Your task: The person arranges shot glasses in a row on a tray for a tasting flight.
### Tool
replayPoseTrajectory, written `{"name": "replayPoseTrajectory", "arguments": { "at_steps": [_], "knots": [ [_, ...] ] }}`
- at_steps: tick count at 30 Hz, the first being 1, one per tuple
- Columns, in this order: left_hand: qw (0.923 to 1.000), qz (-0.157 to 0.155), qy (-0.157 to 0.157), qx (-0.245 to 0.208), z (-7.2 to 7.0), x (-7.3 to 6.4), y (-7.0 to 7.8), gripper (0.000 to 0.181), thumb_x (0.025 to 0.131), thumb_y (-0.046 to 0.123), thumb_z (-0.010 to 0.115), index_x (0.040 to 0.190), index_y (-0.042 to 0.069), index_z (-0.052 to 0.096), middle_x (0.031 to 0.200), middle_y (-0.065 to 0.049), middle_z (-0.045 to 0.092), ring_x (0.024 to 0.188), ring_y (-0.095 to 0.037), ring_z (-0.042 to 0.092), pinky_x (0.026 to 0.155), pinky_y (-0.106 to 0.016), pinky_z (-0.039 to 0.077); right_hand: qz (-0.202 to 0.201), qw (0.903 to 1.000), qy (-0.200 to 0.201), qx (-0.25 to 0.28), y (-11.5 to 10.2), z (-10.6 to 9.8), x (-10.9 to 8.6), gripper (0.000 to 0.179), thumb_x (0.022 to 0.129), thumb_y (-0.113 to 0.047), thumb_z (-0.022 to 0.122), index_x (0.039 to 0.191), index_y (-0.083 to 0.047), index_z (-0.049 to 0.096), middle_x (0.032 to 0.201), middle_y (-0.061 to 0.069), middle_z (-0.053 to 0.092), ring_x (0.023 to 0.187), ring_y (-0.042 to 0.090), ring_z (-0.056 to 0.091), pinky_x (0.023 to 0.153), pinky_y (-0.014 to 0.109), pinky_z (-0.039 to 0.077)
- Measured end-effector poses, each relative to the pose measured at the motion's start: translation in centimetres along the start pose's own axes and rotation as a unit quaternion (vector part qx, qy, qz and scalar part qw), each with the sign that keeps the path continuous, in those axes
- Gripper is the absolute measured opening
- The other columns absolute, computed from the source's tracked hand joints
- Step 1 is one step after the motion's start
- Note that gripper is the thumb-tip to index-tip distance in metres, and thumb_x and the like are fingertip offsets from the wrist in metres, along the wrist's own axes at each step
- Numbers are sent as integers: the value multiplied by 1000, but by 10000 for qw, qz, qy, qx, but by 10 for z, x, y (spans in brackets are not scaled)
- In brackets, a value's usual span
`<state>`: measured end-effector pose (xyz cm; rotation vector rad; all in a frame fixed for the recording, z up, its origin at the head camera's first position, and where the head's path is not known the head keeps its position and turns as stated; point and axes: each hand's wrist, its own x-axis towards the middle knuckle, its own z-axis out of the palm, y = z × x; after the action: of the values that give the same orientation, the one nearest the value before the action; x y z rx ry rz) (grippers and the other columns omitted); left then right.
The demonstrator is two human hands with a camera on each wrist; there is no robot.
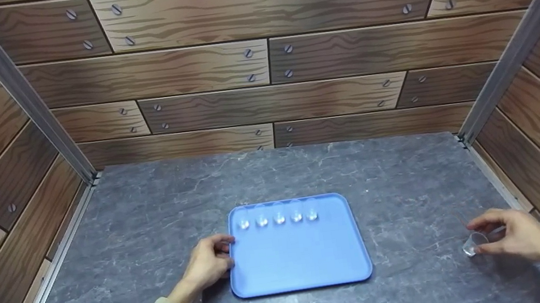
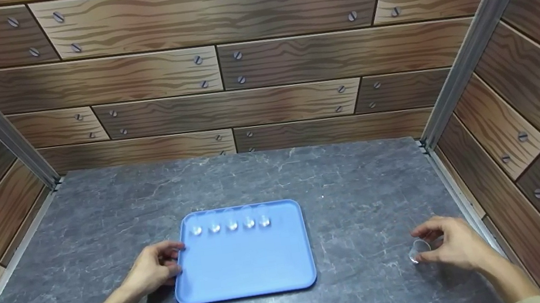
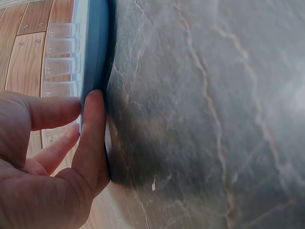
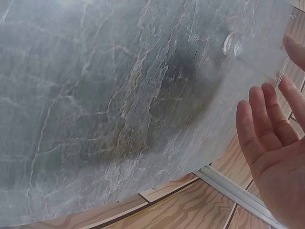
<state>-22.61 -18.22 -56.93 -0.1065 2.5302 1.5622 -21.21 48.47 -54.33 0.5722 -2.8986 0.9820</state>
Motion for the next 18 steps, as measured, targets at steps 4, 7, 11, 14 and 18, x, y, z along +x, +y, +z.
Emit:
{"name": "replayPoseTrajectory", "arguments": {
  "at_steps": [4, 7, 11, 14, 18],
  "knots": [
    [10000, 32, -18, -41, 0, 0, 0, 53, 79, -14, 68, 128, 3, 78, 108, -12, 70, 88, -18, 67, 64, -36, 69, -123, 9998, 50, 125, 2, 0, -3, 36, 74, 4, 98, 106, 5, 80, 97, -17, 77, 86, -9, 64, 70, 14, 62],
    [9999, 67, -43, -89, 0, 0, 0, 55, 78, -14, 66, 129, 2, 78, 107, -12, 70, 89, -18, 66, 64, -35, 69, -146, 9995, 18, 266, 2, 0, -4, 34, 74, 8, 96, 104, 7, 79, 95, -20, 76, 83, -9, 64, 70, 12, 60],
    [9999, 95, -49, -110, 0, 0, -1, 54, 78, -14, 66, 129, 1, 77, 106, -12, 69, 88, -17, 65, 63, -35, 68, -64, 9996, -10, 287, 2, 0, -5, 32, 75, 7, 95, 103, 6, 80, 94, -21, 75, 81, -8, 65, 69, 12, 59],
    [9999, 107, -46, -117, 0, 0, -1, 54, 78, -14, 66, 128, 1, 77, 105, -11, 69, 88, -17, 65, 63, -35, 68, -42, 9997, 18, 232, 1, 0, -4, 32, 75, 6, 96, 102, 3, 81, 92, -20, 76, 81, -8, 65, 68, 12, 59],
    [9999, 106, -46, -112, 0, 0, 0, 55, 77, -14, 66, 129, 1, 77, 105, -12, 69, 87, -17, 65, 63, -35, 69, -161, 9995, 96, 258, 1, 1, -3, 31, 74, 6, 96, 101, 2, 81, 93, -20, 77, 81, -9, 66, 69, 11, 59]
  ]
}}
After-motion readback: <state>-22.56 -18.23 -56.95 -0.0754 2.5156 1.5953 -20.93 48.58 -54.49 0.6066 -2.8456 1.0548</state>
